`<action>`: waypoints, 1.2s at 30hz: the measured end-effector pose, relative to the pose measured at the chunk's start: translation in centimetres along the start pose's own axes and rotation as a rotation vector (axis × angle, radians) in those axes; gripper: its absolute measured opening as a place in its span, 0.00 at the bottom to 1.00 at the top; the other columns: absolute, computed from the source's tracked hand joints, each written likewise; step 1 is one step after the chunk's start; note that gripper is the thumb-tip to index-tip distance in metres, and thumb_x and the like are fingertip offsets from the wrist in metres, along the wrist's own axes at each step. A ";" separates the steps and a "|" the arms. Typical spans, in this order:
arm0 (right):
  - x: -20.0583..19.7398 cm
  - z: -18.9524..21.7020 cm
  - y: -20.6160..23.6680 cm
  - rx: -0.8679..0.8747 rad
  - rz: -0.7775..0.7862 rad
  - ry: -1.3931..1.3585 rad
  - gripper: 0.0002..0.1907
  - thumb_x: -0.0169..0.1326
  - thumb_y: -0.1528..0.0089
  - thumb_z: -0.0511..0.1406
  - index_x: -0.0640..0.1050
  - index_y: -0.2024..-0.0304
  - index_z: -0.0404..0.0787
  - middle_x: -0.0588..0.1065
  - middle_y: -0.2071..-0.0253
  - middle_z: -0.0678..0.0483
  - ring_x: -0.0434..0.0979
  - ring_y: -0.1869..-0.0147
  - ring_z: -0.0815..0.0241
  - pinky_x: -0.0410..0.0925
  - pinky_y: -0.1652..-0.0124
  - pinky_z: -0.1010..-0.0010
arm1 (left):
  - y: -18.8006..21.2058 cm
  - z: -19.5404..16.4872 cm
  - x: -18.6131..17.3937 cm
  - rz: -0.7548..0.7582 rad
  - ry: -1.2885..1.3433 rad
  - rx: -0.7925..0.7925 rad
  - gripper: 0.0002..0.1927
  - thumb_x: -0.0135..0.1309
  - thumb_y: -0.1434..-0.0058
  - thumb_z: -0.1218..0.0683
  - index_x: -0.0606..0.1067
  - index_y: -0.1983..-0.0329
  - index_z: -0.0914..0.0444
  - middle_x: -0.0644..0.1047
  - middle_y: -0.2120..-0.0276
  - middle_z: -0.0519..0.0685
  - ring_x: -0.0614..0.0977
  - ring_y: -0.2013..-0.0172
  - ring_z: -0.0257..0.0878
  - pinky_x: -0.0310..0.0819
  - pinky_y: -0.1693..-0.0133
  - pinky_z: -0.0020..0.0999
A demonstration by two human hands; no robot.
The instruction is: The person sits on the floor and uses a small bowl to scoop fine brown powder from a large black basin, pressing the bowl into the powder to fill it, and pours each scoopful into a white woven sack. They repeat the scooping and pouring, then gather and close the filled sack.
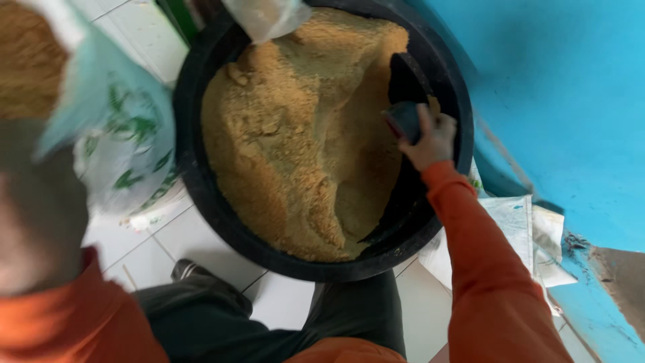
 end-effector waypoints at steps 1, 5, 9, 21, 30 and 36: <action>1.8 -0.2 -0.6 -0.065 0.001 0.018 0.53 0.74 0.51 0.41 0.63 0.26 0.46 0.58 0.34 0.29 0.59 0.32 0.26 0.60 0.39 0.43 | -0.1 -0.1 0.8 0.028 0.057 -0.009 0.10 0.52 0.20 0.63 0.77 0.42 0.75 0.81 0.54 0.61 0.84 0.59 0.46 0.79 0.56 0.36; 7.9 1.5 -4.3 -0.317 -0.014 0.155 0.53 0.72 0.52 0.36 0.63 0.25 0.45 0.58 0.34 0.33 0.59 0.31 0.27 0.59 0.34 0.41 | 0.4 -2.3 2.1 0.017 -0.099 0.012 0.13 0.55 0.19 0.61 0.75 0.43 0.80 0.82 0.54 0.64 0.85 0.62 0.47 0.80 0.61 0.35; 10.3 4.3 -7.0 -0.512 -0.230 0.416 0.47 0.67 0.40 0.29 0.61 0.22 0.51 0.57 0.32 0.38 0.58 0.28 0.34 0.56 0.28 0.42 | 2.1 -5.3 2.0 -0.069 -0.154 -0.022 0.15 0.53 0.23 0.60 0.73 0.40 0.76 0.82 0.56 0.62 0.85 0.62 0.47 0.81 0.59 0.35; 14.8 6.9 -0.7 -0.377 0.437 0.046 0.54 0.71 0.54 0.37 0.60 0.28 0.50 0.57 0.34 0.33 0.56 0.30 0.27 0.55 0.38 0.38 | 0.1 -15.0 2.8 -0.083 -0.158 0.420 0.22 0.65 0.35 0.56 0.76 0.38 0.59 0.77 0.43 0.50 0.75 0.45 0.48 0.67 0.47 0.45; 13.4 -1.1 8.5 0.181 0.759 -0.189 0.45 0.58 0.43 0.34 0.60 0.25 0.55 0.77 0.47 0.40 0.78 0.45 0.39 0.70 0.46 0.58 | 2.0 -14.3 -1.7 -0.189 -0.077 0.411 0.25 0.59 0.31 0.59 0.70 0.32 0.58 0.73 0.37 0.48 0.71 0.39 0.45 0.63 0.41 0.42; 14.4 -3.1 12.2 0.629 0.830 -0.927 0.40 0.48 0.42 0.27 0.66 0.24 0.48 0.76 0.53 0.37 0.73 0.55 0.43 0.69 0.56 0.58 | 3.7 -10.7 -3.8 -0.257 -0.118 0.436 0.26 0.55 0.30 0.63 0.67 0.30 0.63 0.68 0.36 0.50 0.70 0.38 0.45 0.66 0.39 0.41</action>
Point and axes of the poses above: each hand's wrist, its own y-axis away from the middle knuckle, its own x-axis out of the palm, z = x × y, the point moved 9 cm from there along -y, towards the middle knuckle
